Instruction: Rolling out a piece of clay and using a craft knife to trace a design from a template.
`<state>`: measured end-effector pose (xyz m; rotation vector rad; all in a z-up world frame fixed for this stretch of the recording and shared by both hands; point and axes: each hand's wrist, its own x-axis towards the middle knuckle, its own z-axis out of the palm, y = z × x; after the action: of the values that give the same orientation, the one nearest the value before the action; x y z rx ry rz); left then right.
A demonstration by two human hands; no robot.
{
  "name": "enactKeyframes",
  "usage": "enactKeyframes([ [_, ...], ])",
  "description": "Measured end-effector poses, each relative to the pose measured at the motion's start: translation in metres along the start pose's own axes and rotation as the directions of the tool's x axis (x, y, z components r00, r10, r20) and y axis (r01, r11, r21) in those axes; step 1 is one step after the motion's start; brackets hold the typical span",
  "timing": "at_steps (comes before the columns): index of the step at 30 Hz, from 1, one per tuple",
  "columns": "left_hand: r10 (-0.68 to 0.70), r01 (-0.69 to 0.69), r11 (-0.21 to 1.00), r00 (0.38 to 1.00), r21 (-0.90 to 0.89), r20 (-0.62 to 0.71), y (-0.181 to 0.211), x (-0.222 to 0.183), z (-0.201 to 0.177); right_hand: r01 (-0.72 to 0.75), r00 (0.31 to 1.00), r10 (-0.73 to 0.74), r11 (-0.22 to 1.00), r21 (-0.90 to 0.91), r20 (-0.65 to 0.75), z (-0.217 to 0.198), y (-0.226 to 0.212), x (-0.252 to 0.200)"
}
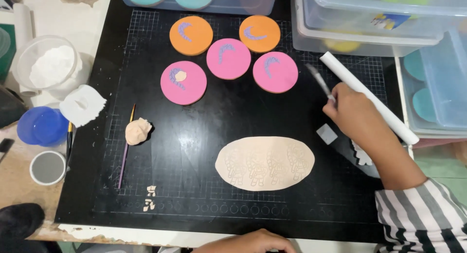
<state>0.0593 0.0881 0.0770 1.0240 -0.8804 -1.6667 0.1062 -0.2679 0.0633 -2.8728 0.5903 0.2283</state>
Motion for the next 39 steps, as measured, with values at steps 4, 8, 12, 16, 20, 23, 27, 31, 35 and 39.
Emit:
enactKeyframes([
  [4, 0.18, -0.176, 0.979, 0.983, 0.105, -0.033, -0.015, 0.001, 0.002, 0.006, 0.99, 0.027, 0.973, 0.231, -0.139, -0.039, -0.039, -0.042],
  [8, 0.323, -0.305, 0.929, 0.945, 0.212, -0.058, -0.038, 0.008, 0.009, 0.346, 0.935, -0.076, 0.422, 0.838, -0.347, -0.022, -0.044, -0.086],
  [12, 0.412, -0.39, 0.892, 0.909, 0.228, -0.057, -0.043, 0.004, 0.013, 0.229, 0.971, -0.059, -0.065, 0.971, -0.233, 0.017, -0.039, -0.104],
  [16, 0.487, -0.405, 0.821, 0.865, 0.402, -0.122, -0.035, -0.01, 0.013, 0.114, 0.993, 0.082, -0.368, 0.923, -0.089, 0.039, -0.037, -0.092],
  [20, 0.588, -0.398, 0.75, 0.767, 0.528, -0.257, -0.032, -0.028, 0.004, -0.009, 0.988, 0.139, -0.421, 0.907, 0.074, 0.033, -0.033, -0.077],
  [23, 0.759, -0.417, 0.602, 0.565, 0.681, -0.324, -0.05, -0.028, -0.012, 0.021, 0.992, 0.127, -0.348, 0.937, 0.025, 0.03, -0.024, -0.074],
  [27, 0.892, -0.376, 0.419, 0.342, 0.827, -0.296, -0.06, -0.02, -0.012, 0.162, 0.981, 0.146, -0.285, 0.945, -0.124, 0.016, -0.004, -0.073],
  [31, 0.927, -0.341, 0.333, 0.291, 0.879, -0.238, -0.061, -0.019, -0.01, 0.301, 0.951, 0.066, 0.038, 0.953, -0.303, -0.007, -0.007, -0.066],
  [35, 0.92, -0.332, 0.359, 0.285, 0.872, -0.269, -0.062, -0.017, -0.01, 0.558, 0.815, -0.293, 0.628, 0.543, -0.499, -0.017, -0.048, -0.042],
  [39, 0.924, -0.313, 0.344, 0.28, 0.885, -0.26, -0.061, -0.018, -0.009, 0.33, 0.941, -0.233, 0.786, 0.522, -0.245, 0.004, -0.075, 0.005],
])
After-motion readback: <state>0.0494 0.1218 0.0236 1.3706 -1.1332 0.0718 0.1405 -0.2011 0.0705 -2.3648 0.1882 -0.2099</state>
